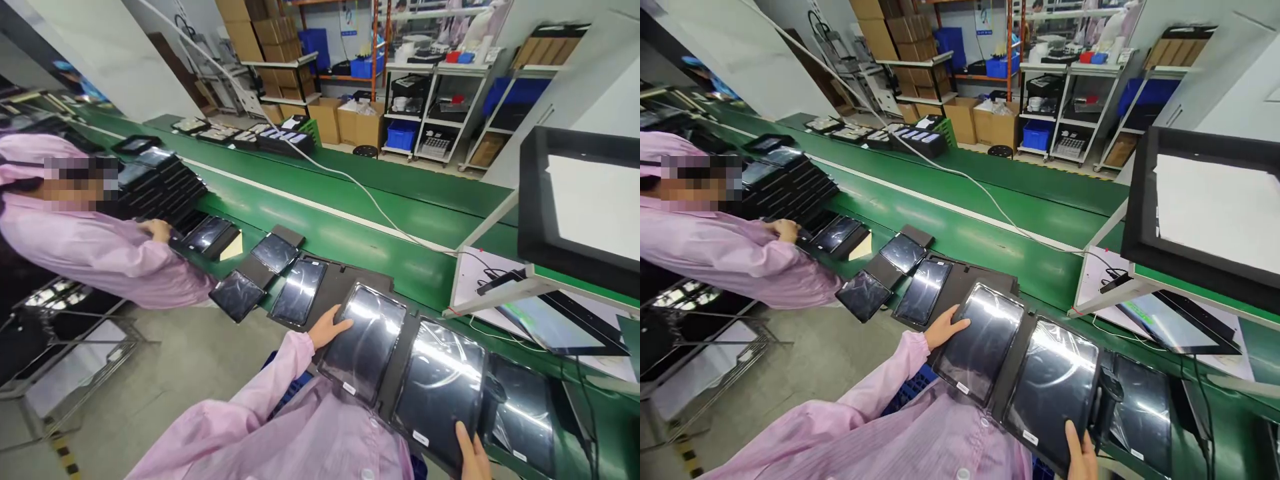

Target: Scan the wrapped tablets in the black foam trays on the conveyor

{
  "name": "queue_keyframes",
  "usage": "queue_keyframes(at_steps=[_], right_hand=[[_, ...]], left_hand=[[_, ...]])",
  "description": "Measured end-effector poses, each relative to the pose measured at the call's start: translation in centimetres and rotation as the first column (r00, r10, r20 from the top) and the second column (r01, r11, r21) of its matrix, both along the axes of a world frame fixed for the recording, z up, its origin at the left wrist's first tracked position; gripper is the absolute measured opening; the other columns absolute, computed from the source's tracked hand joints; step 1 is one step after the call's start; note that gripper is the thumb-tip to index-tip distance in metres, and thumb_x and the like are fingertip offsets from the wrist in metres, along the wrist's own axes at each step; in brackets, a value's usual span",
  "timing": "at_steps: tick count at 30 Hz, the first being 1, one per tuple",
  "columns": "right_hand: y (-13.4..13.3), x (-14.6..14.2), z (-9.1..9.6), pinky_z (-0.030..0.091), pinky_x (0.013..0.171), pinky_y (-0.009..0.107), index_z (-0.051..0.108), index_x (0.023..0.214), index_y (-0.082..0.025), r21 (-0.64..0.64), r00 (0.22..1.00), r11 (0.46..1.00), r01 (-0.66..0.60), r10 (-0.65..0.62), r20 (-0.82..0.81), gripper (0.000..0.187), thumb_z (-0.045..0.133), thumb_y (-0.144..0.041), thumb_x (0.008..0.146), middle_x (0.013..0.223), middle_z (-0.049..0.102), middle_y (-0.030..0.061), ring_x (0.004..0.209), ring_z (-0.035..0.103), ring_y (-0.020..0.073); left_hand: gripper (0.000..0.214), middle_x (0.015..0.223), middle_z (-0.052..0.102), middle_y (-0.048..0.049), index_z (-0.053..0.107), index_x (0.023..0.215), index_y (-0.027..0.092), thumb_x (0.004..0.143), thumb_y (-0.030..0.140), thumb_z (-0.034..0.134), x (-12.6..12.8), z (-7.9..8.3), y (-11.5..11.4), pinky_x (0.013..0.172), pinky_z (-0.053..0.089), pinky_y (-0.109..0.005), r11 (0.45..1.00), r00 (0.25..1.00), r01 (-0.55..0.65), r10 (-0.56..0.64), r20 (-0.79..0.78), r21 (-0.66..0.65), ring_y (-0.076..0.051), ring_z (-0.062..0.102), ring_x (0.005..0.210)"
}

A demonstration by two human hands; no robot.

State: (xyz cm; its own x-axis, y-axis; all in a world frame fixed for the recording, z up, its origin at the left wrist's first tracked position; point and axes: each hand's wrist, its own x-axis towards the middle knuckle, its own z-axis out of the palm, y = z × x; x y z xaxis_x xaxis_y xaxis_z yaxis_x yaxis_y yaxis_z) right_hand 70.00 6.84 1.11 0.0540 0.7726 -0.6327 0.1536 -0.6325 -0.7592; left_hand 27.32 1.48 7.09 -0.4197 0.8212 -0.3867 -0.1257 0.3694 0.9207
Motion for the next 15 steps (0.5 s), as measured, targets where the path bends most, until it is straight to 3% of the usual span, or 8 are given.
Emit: queue_keyframes(at_steps=[5,7,9,12,15], right_hand=[[-0.6,-5.4,3.4,0.064,0.091,0.043,0.066,0.134,-0.019,-0.228,0.962,0.97,0.082,-0.137,-0.235,0.096,0.097,-0.054,0.051,0.106,0.079,0.0068,0.11,0.073,0.0345],[-0.8,-6.7,4.5,0.064,0.089,0.041,0.067,0.131,-0.021,-0.267,0.951,0.956,0.121,-0.189,-0.246,0.095,0.1,-0.047,0.045,0.102,0.08,0.0038,0.107,0.074,0.0331],[-0.9,-7.7,5.0,0.065,0.088,0.041,0.069,0.123,-0.023,-0.293,0.946,0.945,0.149,-0.222,-0.236,0.091,0.101,-0.044,0.041,0.096,0.079,0.0019,0.103,0.075,0.0327],[-0.4,-8.9,4.9,0.064,0.088,0.042,0.071,0.115,-0.022,-0.299,0.938,0.944,0.136,-0.22,-0.268,0.081,0.102,-0.048,0.045,0.093,0.079,0.0026,0.1,0.075,0.0329],[0.4,-9.9,4.5,0.064,0.088,0.043,0.071,0.118,-0.02,-0.276,0.93,0.958,0.076,-0.168,-0.327,0.076,0.099,-0.055,0.057,0.097,0.08,0.0049,0.1,0.076,0.0321]], left_hand=[[0.063,0.134,0.071,-0.0136,0.064,0.13,0.018,0.084,0.059,0.076,-4.0,-1.0,-2.5,0.11,0.049,-0.041,0.996,0.99,0.005,-0.017,-0.139,-0.085,-0.03,0.065,0.126],[0.061,0.13,0.073,-0.0121,0.066,0.128,0.018,0.086,0.061,0.073,-5.1,-1.2,-2.9,0.108,0.049,-0.039,0.996,0.98,0.013,-0.03,-0.197,-0.09,-0.03,0.066,0.123],[0.055,0.115,0.077,-0.0096,0.072,0.113,0.017,0.089,0.066,0.065,-6.3,-1.2,-3.2,0.099,0.051,-0.037,0.997,0.974,0.008,-0.026,-0.225,-0.08,-0.028,0.068,0.112],[0.064,0.08,0.072,-0.0043,0.07,0.081,0.017,0.092,0.076,0.05,-8.3,-1.4,-3.6,0.078,0.051,-0.033,0.993,0.972,-0.047,0.021,-0.233,-0.108,-0.023,0.066,0.082],[0.069,0.066,0.064,-0.0017,0.066,0.072,0.017,0.092,0.08,0.042,-10.7,-2.0,-4.1,0.071,0.05,-0.033,0.981,0.961,-0.116,0.071,-0.269,-0.157,-0.021,0.06,0.069]])
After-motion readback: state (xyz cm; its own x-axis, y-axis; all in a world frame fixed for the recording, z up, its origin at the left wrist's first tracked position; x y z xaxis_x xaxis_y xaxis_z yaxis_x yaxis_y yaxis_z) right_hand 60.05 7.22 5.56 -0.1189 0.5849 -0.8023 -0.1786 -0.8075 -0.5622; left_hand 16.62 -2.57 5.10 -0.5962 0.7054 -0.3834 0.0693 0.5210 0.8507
